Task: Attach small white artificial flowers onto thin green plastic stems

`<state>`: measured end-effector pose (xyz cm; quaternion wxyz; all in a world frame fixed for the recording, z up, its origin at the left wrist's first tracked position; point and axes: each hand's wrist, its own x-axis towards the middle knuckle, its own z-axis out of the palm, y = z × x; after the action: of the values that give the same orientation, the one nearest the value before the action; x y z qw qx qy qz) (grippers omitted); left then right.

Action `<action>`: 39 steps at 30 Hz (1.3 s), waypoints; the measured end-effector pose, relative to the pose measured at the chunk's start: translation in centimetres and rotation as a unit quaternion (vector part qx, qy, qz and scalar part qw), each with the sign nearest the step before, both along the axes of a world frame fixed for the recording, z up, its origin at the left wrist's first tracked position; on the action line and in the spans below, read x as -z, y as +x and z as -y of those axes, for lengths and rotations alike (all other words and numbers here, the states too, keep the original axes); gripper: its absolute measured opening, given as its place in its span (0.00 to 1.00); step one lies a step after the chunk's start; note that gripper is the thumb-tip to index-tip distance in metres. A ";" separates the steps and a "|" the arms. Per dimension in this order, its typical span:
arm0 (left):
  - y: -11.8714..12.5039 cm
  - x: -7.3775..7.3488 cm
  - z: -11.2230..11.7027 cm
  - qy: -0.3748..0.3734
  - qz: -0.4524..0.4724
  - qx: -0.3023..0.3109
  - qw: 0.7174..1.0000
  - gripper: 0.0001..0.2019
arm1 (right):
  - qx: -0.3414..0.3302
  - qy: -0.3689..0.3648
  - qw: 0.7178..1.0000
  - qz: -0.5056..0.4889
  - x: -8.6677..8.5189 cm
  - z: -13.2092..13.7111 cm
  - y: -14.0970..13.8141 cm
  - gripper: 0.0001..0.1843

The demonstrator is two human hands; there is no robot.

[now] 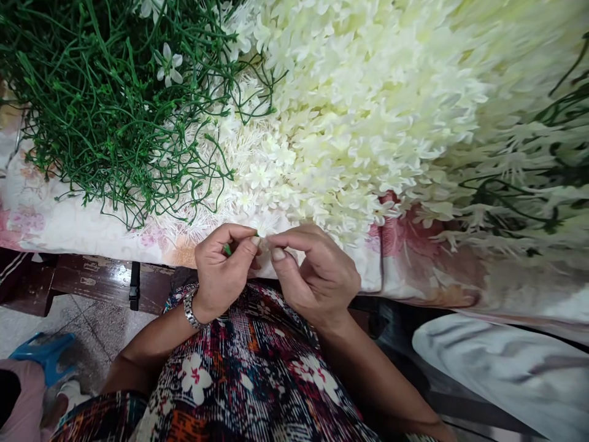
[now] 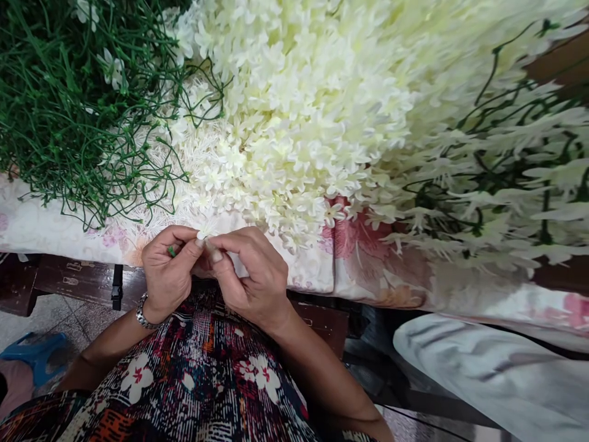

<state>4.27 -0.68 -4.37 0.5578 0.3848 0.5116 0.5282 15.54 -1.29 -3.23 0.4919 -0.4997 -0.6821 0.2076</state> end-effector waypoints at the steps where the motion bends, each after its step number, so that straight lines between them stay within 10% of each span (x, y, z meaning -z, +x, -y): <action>1: 0.0 0.0 0.0 -0.002 0.003 0.001 1.000 0.02 | 0.001 0.003 1.000 0.017 0.0 0.0 0.0 0.12; 28: 0.2 -0.4 -0.1 0.016 -0.057 -0.021 0.998 0.02 | 0.027 0.117 0.979 0.165 1.1 0.1 0.1 0.19; 39: 0.0 -0.3 0.2 0.058 -0.136 0.000 0.989 0.02 | 0.007 0.032 0.995 0.099 0.6 0.3 0.3 0.13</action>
<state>4.31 -0.89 -4.11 0.4596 0.4849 0.5511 0.5000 15.86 -1.64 -3.79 0.4393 -0.5066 -0.7301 0.1316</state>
